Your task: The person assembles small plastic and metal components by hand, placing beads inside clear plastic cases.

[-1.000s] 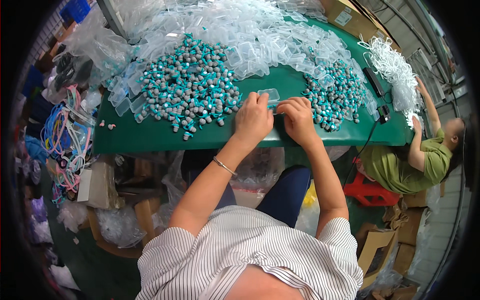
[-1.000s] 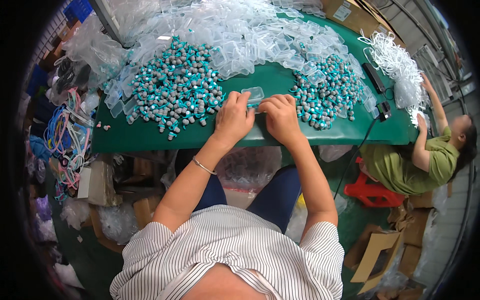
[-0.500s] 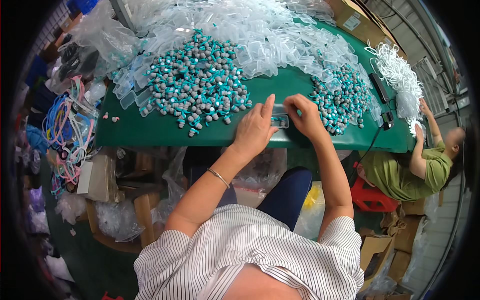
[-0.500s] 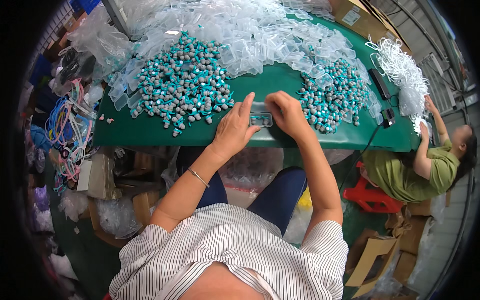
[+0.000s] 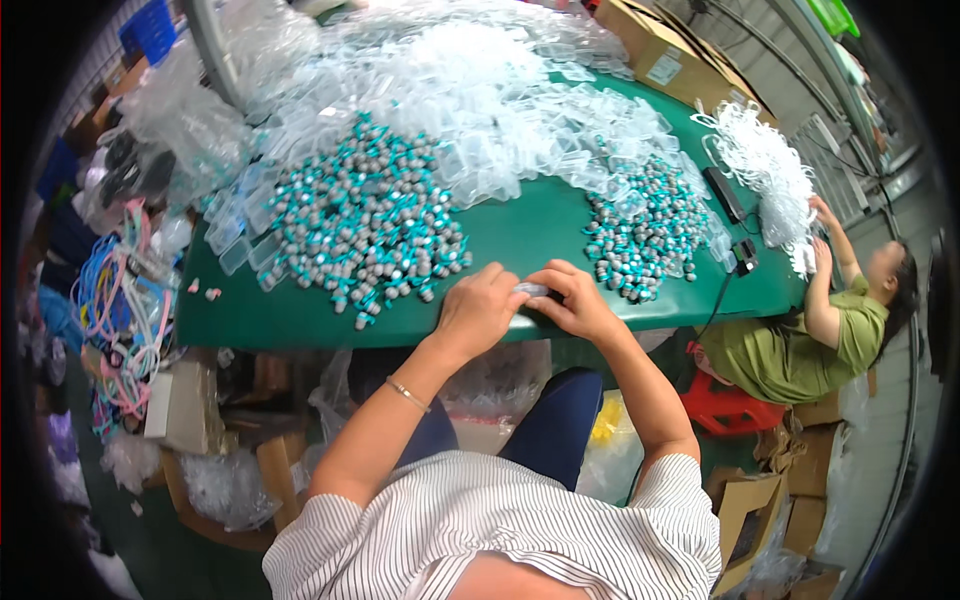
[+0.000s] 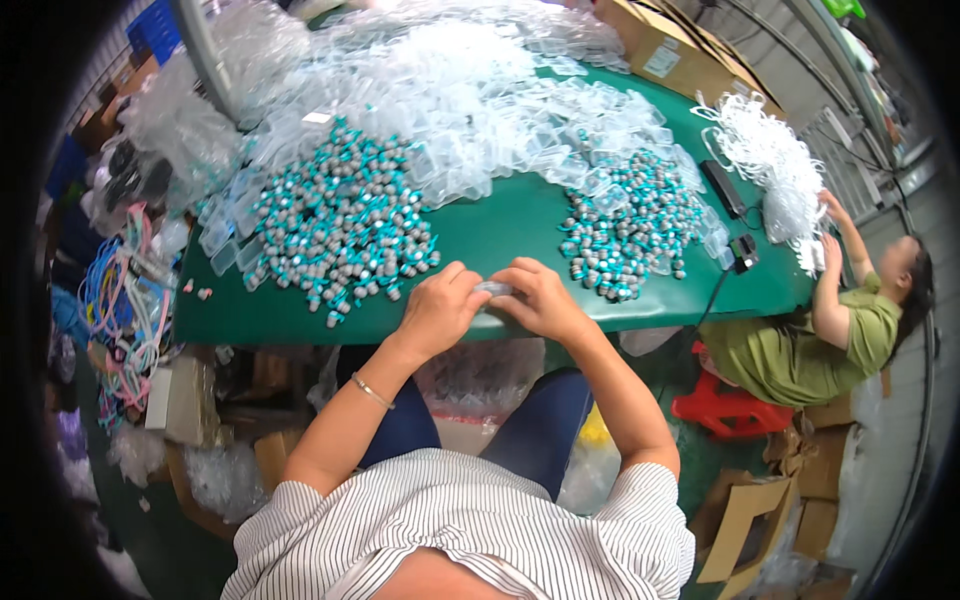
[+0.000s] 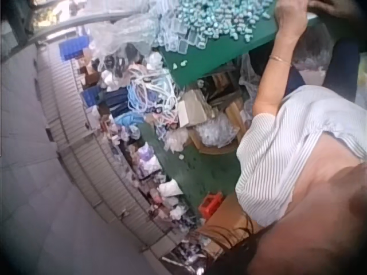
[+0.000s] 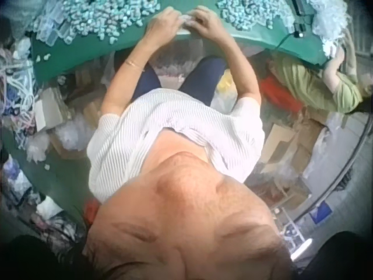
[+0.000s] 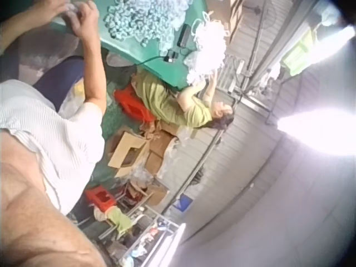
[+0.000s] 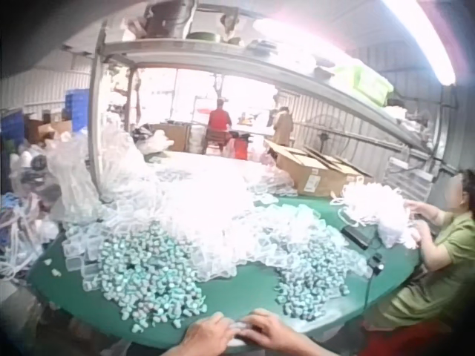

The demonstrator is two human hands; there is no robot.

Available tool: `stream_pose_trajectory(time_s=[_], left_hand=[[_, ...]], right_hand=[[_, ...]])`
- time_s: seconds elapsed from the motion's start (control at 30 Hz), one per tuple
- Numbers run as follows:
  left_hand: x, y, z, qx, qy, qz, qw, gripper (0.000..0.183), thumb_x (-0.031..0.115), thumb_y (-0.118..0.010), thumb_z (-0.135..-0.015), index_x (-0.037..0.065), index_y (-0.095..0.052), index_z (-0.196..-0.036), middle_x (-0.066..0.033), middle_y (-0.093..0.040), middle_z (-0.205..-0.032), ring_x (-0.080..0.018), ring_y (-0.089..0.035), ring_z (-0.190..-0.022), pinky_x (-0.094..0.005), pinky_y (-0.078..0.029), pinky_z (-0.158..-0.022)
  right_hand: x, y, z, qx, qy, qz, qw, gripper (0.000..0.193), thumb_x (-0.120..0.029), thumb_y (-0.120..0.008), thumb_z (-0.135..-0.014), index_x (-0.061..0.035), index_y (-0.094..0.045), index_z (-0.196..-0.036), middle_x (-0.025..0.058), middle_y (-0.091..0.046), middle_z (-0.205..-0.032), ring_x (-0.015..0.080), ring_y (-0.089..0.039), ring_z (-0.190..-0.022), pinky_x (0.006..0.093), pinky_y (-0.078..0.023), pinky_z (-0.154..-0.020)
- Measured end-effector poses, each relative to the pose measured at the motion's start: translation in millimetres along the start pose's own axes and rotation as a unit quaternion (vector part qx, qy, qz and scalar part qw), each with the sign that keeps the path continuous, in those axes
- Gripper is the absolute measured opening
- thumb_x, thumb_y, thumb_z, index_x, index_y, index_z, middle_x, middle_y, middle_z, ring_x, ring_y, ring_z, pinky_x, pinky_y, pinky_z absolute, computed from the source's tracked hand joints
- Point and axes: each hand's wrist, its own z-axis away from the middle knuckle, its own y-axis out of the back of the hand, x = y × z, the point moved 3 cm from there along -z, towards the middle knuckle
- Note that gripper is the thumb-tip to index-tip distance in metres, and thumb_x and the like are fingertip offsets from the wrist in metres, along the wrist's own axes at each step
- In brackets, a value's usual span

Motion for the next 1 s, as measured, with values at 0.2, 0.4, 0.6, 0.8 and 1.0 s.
stream_pose_trajectory(time_s=[0.2,0.4,0.6,0.8,1.0], left_hand=[[5,-21,-45,0.050,0.039,0.099,0.993,0.020,0.024,-0.061,-0.092,0.004,-0.064,-0.092,-0.0132,-0.059,-0.083,-0.0346,-0.059,-0.073,-0.0421,-0.047,-0.064],[9,-72,-79,-0.074,-0.056,0.186,0.978,0.017,0.022,-0.061,-0.091,0.006,-0.064,-0.094,-0.0142,-0.059,-0.084,-0.0356,-0.060,-0.076,-0.0436,-0.048,-0.067],[12,-72,-77,-0.129,-0.037,0.132,0.982,0.017,0.022,-0.063,-0.089,0.006,-0.063,-0.093,-0.0139,-0.059,-0.085,-0.0355,-0.061,-0.079,-0.0449,-0.049,-0.068],[12,-75,-78,-0.172,-0.007,0.126,0.977,0.020,0.025,-0.068,-0.085,0.008,-0.062,-0.092,-0.0114,-0.056,-0.085,-0.0334,-0.060,-0.076,-0.0442,-0.049,-0.066],[13,-72,-81,-0.175,0.000,0.127,0.976,0.019,0.023,-0.070,-0.083,0.009,-0.062,-0.092,-0.0094,-0.054,-0.084,-0.0308,-0.060,-0.075,-0.0417,-0.048,-0.067]], right_hand=[[38,75,-41,0.019,-0.096,-0.155,0.983,0.030,-0.024,-0.067,-0.090,-0.0028,-0.066,-0.112,0.0048,-0.066,-0.101,0.0129,-0.059,-0.088,0.0290,-0.048,-0.076],[200,227,-58,0.337,-0.220,0.060,0.913,0.045,-0.036,-0.065,-0.090,-0.0010,-0.065,-0.117,0.0130,-0.068,-0.110,0.0217,-0.064,-0.100,0.0330,-0.049,-0.088],[320,317,-26,0.319,-0.506,0.261,0.758,0.085,-0.072,-0.055,-0.078,-0.0112,-0.052,-0.138,0.0235,-0.051,-0.138,0.0409,-0.047,-0.128,0.0485,-0.034,-0.107],[401,330,-49,0.327,-0.500,0.061,0.800,0.104,-0.074,-0.056,-0.077,0.0051,-0.040,-0.143,0.0245,-0.038,-0.149,0.0355,-0.035,-0.140,0.0416,-0.028,-0.113],[368,298,-129,0.084,-0.517,0.076,0.848,0.083,-0.063,-0.062,-0.080,-0.0097,-0.050,-0.141,0.0143,-0.038,-0.151,0.0318,-0.031,-0.142,0.0464,-0.026,-0.113]])
